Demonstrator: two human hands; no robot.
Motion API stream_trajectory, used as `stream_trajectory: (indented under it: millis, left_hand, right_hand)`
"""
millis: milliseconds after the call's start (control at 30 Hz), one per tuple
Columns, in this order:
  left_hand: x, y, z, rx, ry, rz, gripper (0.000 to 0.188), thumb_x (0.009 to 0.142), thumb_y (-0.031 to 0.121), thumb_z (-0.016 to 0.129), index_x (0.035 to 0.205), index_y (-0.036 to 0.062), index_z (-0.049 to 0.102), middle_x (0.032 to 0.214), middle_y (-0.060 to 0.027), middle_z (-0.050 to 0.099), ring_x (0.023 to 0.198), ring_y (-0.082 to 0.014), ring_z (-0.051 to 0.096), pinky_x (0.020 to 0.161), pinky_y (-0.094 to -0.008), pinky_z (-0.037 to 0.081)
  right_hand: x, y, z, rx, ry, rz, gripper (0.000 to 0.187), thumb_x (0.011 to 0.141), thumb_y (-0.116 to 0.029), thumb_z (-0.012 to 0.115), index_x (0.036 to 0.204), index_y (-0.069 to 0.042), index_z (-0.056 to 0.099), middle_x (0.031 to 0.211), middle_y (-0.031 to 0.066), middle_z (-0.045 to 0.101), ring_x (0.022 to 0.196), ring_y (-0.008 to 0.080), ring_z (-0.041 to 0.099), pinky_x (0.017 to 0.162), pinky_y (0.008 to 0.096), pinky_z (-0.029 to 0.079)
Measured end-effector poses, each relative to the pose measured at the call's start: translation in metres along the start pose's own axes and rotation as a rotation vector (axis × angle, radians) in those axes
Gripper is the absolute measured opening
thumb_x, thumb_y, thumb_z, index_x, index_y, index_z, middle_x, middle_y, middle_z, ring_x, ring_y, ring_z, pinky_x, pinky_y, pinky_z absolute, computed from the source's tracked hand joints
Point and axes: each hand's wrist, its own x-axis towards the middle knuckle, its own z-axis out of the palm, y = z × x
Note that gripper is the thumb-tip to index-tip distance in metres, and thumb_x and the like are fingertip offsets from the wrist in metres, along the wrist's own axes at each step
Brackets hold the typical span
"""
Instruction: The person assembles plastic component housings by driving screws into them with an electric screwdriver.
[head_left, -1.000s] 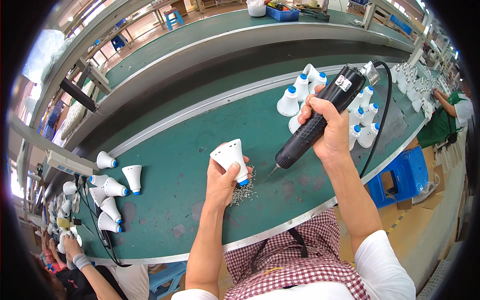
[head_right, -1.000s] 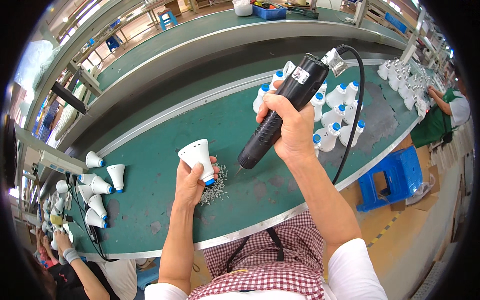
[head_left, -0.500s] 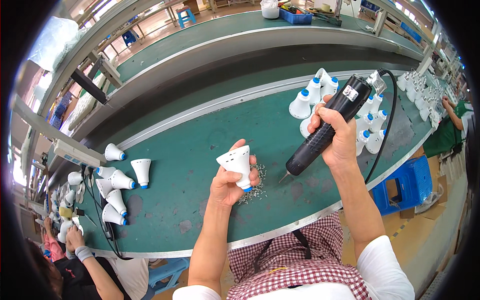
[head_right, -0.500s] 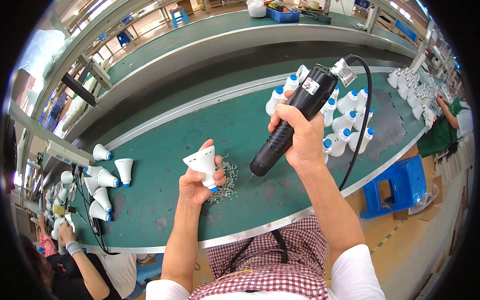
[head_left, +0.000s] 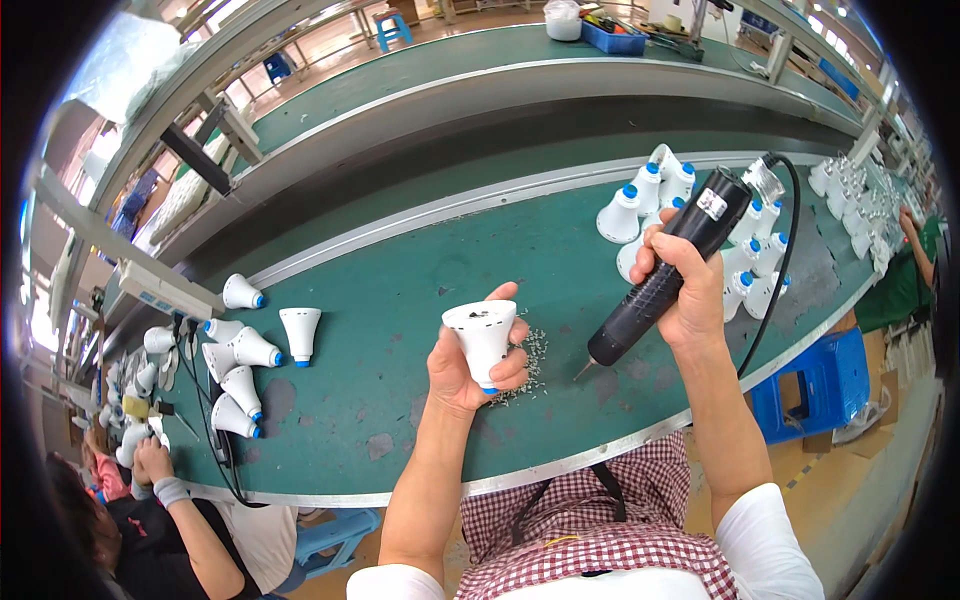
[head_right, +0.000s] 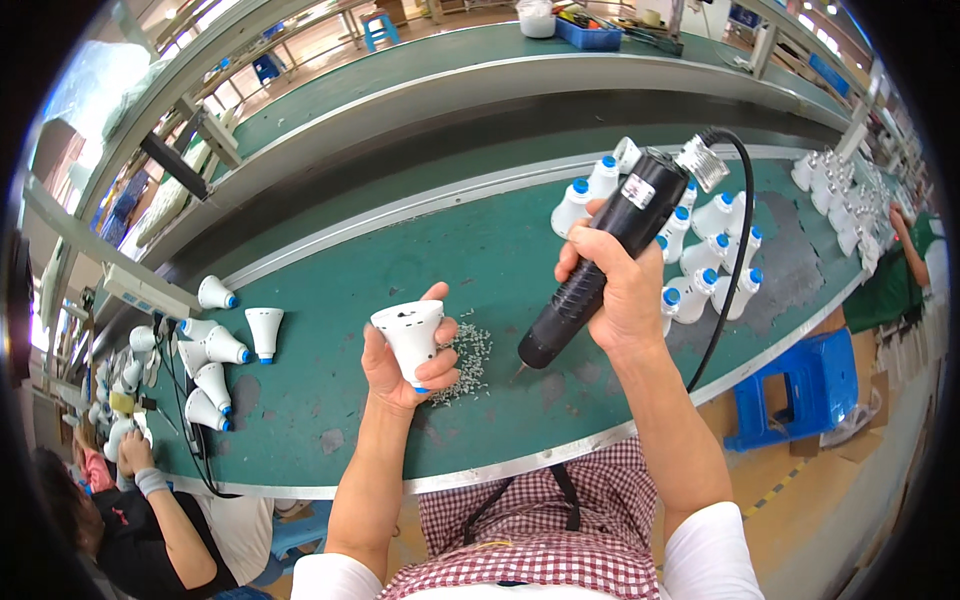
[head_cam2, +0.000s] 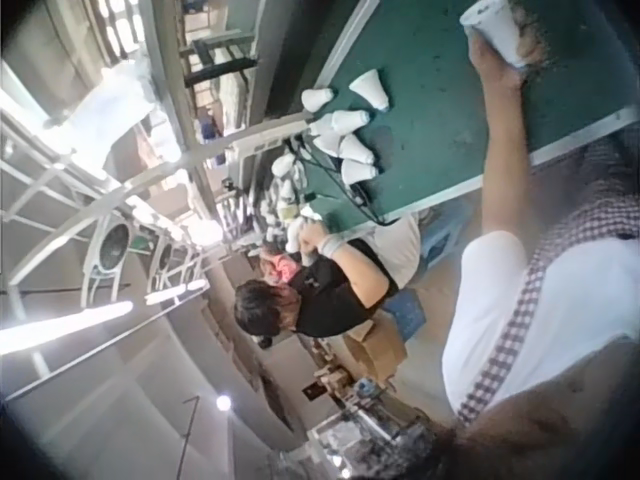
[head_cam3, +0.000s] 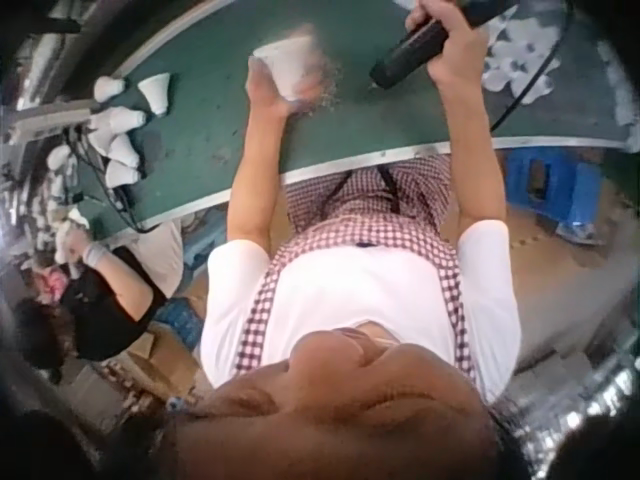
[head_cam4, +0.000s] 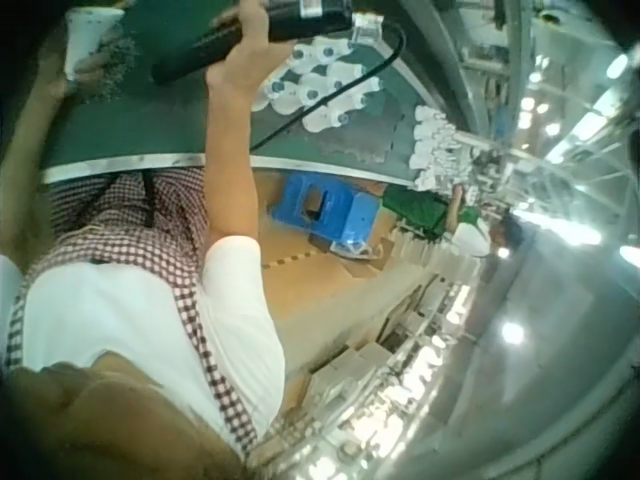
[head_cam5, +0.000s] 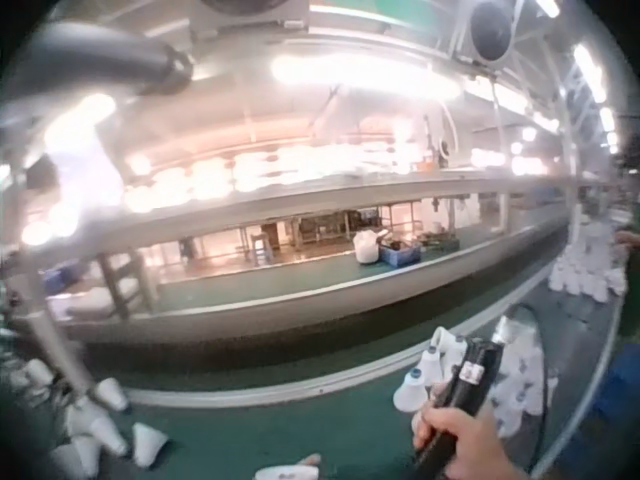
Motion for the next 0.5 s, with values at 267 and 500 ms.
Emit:
stream_trajectory:
  millis: [267, 500]
  left_hand:
    - [-0.002, 0.003, 0.003, -0.188, 0.106, -0.052, 0.073, 0.082, 0.063, 0.029, 0.123, 0.0036, 0.037, 0.088, -0.0154, 0.049, 0.044, -0.0135, 0.04, 0.04, -0.0255, 0.031]
    - [-0.003, 0.001, 0.003, -0.173, 0.153, -0.025, 0.069, 0.084, 0.063, 0.024, 0.121, 0.0076, 0.042, 0.086, -0.0152, 0.051, 0.044, -0.0144, 0.039, 0.041, -0.0269, 0.03]
  right_hand:
    - [-0.01, 0.011, -0.01, 0.029, 0.055, 0.11, 0.033, 0.07, -0.003, 0.059, 0.098, -0.001, 0.041, 0.072, 0.0081, 0.05, 0.058, 0.0158, 0.052, 0.052, 0.0296, 0.045]
    - [-0.015, 0.017, -0.014, 0.049, 0.078, 0.172, 0.035, 0.07, -0.003, 0.06, 0.099, -0.003, 0.041, 0.074, 0.0081, 0.051, 0.058, 0.016, 0.052, 0.052, 0.0306, 0.045]
